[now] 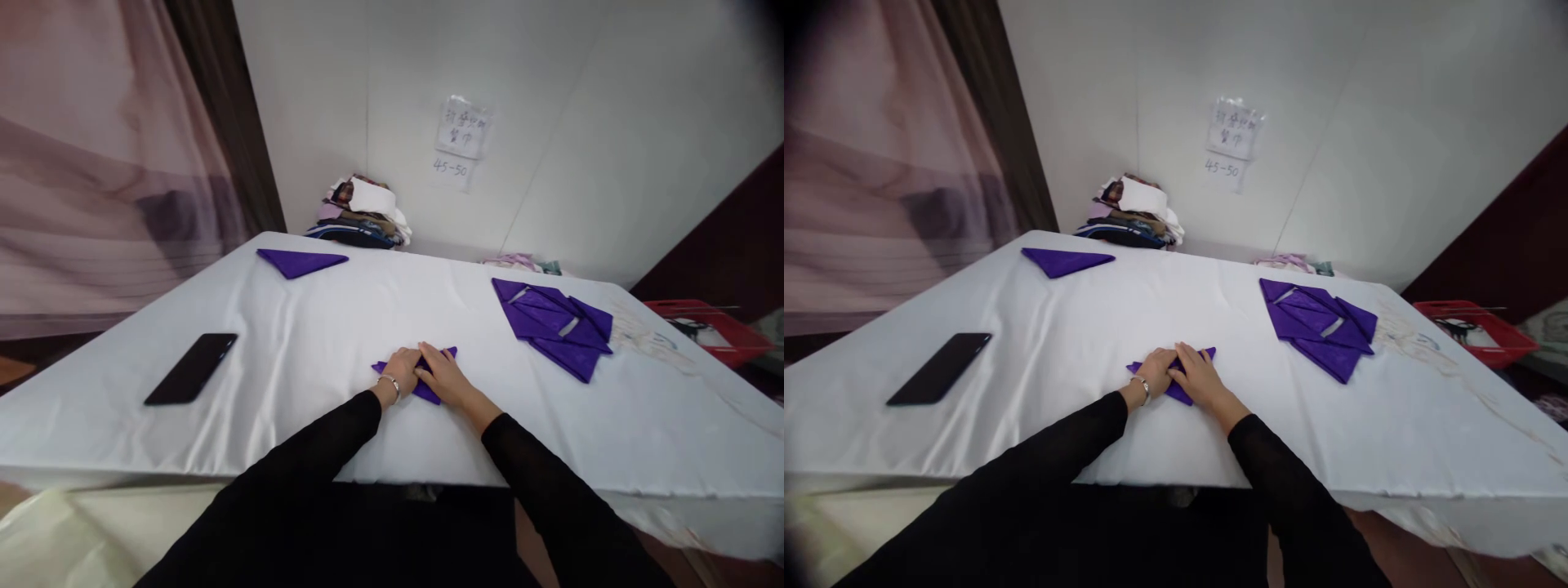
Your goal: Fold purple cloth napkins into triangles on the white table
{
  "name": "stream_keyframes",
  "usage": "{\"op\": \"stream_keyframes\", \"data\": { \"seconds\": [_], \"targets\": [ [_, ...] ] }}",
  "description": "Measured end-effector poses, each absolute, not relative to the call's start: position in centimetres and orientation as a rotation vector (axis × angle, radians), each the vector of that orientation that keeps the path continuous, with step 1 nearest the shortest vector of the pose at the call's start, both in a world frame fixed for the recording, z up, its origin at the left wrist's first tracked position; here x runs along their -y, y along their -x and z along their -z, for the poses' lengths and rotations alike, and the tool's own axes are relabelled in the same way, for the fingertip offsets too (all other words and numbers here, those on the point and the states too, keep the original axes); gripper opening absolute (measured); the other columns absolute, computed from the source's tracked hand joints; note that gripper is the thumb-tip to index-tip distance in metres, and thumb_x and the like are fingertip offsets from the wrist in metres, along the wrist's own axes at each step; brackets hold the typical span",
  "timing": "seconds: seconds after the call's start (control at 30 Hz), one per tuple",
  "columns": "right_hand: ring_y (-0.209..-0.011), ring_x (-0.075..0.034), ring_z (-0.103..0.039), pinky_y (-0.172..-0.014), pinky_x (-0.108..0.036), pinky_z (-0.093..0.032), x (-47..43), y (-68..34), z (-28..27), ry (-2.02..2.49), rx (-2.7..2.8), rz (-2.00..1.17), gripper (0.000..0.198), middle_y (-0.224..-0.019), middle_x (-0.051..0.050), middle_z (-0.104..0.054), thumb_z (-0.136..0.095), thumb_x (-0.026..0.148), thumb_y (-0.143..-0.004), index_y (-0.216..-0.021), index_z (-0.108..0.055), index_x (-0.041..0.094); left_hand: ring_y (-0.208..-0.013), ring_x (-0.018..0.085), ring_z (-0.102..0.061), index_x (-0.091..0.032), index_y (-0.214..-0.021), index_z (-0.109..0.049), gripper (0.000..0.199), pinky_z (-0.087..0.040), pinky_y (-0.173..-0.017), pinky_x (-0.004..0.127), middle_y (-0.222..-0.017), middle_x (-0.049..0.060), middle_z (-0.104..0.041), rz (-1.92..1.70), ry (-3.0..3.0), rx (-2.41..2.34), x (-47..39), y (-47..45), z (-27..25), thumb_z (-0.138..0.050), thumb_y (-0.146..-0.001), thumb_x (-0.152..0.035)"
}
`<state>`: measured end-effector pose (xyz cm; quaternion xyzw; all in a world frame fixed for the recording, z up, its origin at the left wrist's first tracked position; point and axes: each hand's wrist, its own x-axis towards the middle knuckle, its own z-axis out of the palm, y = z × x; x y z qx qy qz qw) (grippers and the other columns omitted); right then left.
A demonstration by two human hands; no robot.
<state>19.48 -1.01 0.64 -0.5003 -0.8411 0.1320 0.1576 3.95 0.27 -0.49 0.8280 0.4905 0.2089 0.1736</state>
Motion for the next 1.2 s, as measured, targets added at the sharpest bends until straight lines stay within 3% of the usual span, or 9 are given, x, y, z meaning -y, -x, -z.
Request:
{"op": "stream_keyframes", "data": {
  "seconds": [0.17, 0.4, 0.57, 0.8, 1.03, 1.2],
  "targets": [
    [-0.136, -0.023, -0.021, -0.110, -0.047, -0.012, 1.4, -19.5, 1.0, 1.509, 2.466, -0.332, 0.059, -0.146, -0.009, -0.031, -0.031, 0.051, -0.092, -0.142, -0.028, 0.021, -0.103, 0.020, -0.052, -0.020, -0.111, -0.059, 0.031, -0.038, -0.097, 0.036, -0.110, 0.005, -0.063, -0.670, -2.289, -1.423, 0.0, -0.5, 0.8, -0.048, -0.082, -0.020],
    [-0.135, -0.022, -0.025, -0.109, -0.046, -0.013, 1.3, -19.8, 0.4, 1.480, 2.388, -0.384, 0.057, -0.143, -0.009, -0.036, -0.028, 0.052, -0.092, -0.139, -0.035, 0.020, -0.089, 0.017, -0.057, -0.020, -0.101, -0.063, 0.024, -0.047, -0.082, 0.031, -0.091, 0.002, -0.065, -0.766, -2.092, -1.587, 0.5, 5.7, 0.6, -0.050, -0.082, -0.029],
    [-0.132, -0.024, -0.032, -0.109, -0.049, -0.011, 1.2, -20.3, -0.2, 1.503, 2.311, -0.318, 0.052, -0.137, -0.009, -0.046, -0.032, 0.049, -0.092, -0.134, -0.041, 0.020, -0.090, 0.017, -0.056, -0.021, -0.096, -0.065, 0.025, -0.045, -0.083, 0.030, -0.090, 0.001, -0.066, -0.802, -2.072, -1.526, 0.9, 5.5, 0.3, -0.063, -0.074, -0.031],
    [-0.132, -0.024, -0.032, -0.108, -0.050, -0.012, 1.4, -21.1, 0.2, 1.609, 2.276, -0.272, 0.048, -0.136, -0.009, -0.046, -0.034, 0.046, -0.092, -0.131, -0.046, 0.021, -0.089, 0.017, -0.054, -0.021, -0.081, -0.066, 0.011, -0.042, -0.084, 0.032, -0.089, 0.001, -0.064, -0.753, -2.132, -1.568, 1.2, 4.9, -0.1, -0.064, -0.072, -0.029],
    [-0.132, -0.025, -0.031, -0.108, -0.051, -0.012, 1.4, -21.0, 0.7, 1.601, 2.287, -0.261, 0.048, -0.137, -0.010, -0.046, -0.035, 0.045, -0.092, -0.130, -0.047, 0.020, -0.112, 0.022, -0.048, -0.022, -0.070, -0.062, 0.014, -0.034, -0.098, 0.043, -0.115, 0.002, -0.059, -0.722, -2.026, -1.619, 1.4, 4.5, 0.1, -0.064, -0.072, -0.036],
    [-0.133, -0.025, -0.029, -0.108, -0.050, -0.012, 1.4, -21.1, 0.8, 1.618, 2.307, -0.273, 0.047, -0.138, -0.010, -0.044, -0.035, 0.044, -0.092, -0.131, -0.046, 0.020, -0.126, 0.025, -0.037, -0.022, -0.066, -0.061, 0.019, -0.027, -0.105, 0.045, -0.118, 0.002, -0.059, -0.716, -2.075, -1.599, 1.3, 4.4, 0.4, -0.060, -0.074, -0.039]
  ]
}}
